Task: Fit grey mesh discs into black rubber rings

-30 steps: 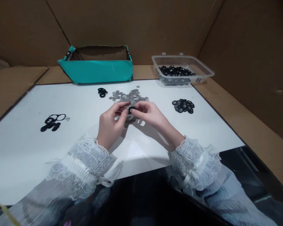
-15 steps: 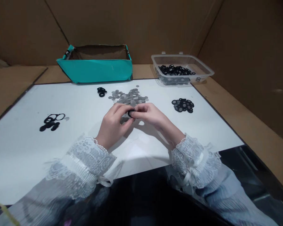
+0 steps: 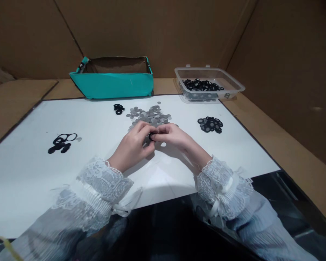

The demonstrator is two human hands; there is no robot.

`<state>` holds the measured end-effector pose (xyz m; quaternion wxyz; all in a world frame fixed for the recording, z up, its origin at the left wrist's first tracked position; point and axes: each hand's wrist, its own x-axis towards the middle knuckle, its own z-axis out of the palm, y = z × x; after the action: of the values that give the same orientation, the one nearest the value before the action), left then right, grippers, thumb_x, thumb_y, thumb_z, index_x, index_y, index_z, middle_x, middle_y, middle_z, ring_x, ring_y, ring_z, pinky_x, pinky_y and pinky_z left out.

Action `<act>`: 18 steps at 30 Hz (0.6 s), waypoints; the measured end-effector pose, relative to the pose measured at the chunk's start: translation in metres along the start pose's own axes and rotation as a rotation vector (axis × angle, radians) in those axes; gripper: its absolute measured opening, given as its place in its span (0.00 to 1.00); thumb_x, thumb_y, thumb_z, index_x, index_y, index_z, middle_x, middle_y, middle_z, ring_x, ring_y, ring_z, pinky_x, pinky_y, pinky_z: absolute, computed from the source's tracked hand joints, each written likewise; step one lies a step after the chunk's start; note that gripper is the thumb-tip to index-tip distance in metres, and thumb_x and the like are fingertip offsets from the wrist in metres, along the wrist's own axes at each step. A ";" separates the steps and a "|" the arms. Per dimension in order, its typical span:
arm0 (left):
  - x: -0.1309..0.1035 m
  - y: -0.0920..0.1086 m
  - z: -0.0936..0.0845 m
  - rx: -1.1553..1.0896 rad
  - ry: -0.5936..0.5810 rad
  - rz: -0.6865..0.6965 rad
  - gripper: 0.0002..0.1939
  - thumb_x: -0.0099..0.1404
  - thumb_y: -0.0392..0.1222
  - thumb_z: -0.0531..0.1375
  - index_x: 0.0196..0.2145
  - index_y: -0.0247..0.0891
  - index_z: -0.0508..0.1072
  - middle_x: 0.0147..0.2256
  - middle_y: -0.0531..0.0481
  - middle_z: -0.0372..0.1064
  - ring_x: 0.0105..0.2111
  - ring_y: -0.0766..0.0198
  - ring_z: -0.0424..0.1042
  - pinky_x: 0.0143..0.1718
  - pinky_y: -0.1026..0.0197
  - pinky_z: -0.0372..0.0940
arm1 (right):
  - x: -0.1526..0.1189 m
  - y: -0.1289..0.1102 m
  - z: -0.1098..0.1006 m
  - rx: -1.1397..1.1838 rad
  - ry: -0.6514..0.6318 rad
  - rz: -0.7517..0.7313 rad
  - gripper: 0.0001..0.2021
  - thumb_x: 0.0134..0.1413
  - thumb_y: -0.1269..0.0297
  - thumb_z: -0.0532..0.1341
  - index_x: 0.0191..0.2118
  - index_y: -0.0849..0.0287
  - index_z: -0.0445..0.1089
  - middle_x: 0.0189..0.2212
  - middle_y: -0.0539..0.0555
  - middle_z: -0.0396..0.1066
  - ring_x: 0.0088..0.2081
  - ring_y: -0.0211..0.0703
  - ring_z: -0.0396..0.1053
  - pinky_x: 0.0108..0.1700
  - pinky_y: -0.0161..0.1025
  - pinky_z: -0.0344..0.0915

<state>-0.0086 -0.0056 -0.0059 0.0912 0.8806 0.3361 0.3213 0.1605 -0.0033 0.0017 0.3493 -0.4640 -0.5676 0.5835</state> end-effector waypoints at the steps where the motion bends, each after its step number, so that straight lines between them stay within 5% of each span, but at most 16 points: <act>1: 0.000 0.000 0.001 0.023 0.010 -0.008 0.11 0.61 0.34 0.57 0.43 0.37 0.66 0.41 0.44 0.67 0.41 0.57 0.70 0.38 0.56 0.68 | 0.000 0.001 0.000 -0.002 0.004 0.003 0.07 0.45 0.67 0.63 0.22 0.61 0.66 0.20 0.47 0.63 0.25 0.33 0.59 0.30 0.35 0.53; 5: 0.001 0.000 0.004 0.140 0.101 -0.043 0.09 0.61 0.37 0.59 0.40 0.37 0.65 0.36 0.46 0.67 0.37 0.57 0.69 0.35 0.56 0.68 | 0.002 0.004 -0.002 -0.008 0.031 0.013 0.08 0.45 0.65 0.64 0.22 0.61 0.66 0.19 0.46 0.62 0.23 0.33 0.57 0.28 0.35 0.52; 12: 0.004 0.005 0.002 0.128 0.015 0.022 0.11 0.59 0.31 0.56 0.40 0.37 0.66 0.38 0.45 0.68 0.38 0.56 0.70 0.37 0.55 0.69 | 0.005 0.008 -0.007 0.017 0.000 0.007 0.09 0.41 0.63 0.65 0.21 0.61 0.66 0.19 0.47 0.63 0.24 0.33 0.59 0.27 0.34 0.53; 18: 0.005 0.012 0.009 0.322 0.109 -0.006 0.05 0.62 0.36 0.57 0.37 0.36 0.65 0.34 0.43 0.69 0.36 0.53 0.69 0.34 0.52 0.68 | 0.005 0.009 -0.010 0.026 0.040 0.025 0.11 0.37 0.59 0.65 0.23 0.61 0.66 0.18 0.46 0.62 0.22 0.34 0.57 0.26 0.35 0.52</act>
<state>0.0055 -0.0110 -0.0059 -0.0685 0.8641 0.3903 0.3102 0.1691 0.0041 -0.0076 0.3592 -0.4782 -0.5471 0.5856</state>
